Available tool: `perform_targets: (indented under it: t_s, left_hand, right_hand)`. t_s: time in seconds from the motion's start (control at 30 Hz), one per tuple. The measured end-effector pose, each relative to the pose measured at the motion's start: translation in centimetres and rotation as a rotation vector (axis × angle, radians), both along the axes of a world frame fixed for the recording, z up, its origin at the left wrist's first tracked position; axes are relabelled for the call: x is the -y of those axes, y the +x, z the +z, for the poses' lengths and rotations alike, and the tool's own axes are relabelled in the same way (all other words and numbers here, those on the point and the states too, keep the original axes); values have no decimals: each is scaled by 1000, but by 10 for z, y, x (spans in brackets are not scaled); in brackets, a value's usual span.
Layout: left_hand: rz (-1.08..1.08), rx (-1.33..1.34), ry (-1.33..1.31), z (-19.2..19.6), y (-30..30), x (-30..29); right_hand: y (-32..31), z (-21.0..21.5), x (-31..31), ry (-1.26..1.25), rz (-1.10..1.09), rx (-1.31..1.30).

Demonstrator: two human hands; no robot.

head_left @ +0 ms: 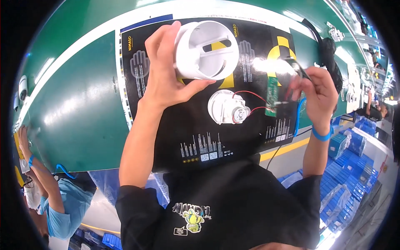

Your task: Assemble internal electronic components, such as circuit boards and lenses, into a security camera housing.

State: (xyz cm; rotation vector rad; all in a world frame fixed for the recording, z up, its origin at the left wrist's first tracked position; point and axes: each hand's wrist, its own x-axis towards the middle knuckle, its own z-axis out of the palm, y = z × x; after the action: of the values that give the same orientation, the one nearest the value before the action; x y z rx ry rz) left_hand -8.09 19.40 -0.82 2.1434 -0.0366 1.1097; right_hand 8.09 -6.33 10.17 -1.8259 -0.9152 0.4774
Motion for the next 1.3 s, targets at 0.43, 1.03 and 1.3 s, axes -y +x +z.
perform_targets:
  t_s: [0.43,1.03,1.3]
  left_hand:
    - [1,-29,73,3,0,11]
    - [-577,-420,-900,5,-13,-24]
    - [-805,-495,-1144,3,-13,-30]
  right_hand:
    - [-28,-9,-42,-142,-65,54]
    - [-21,-13,-72,81,136,305]
    - [-17,-18,-86,79,216,404]
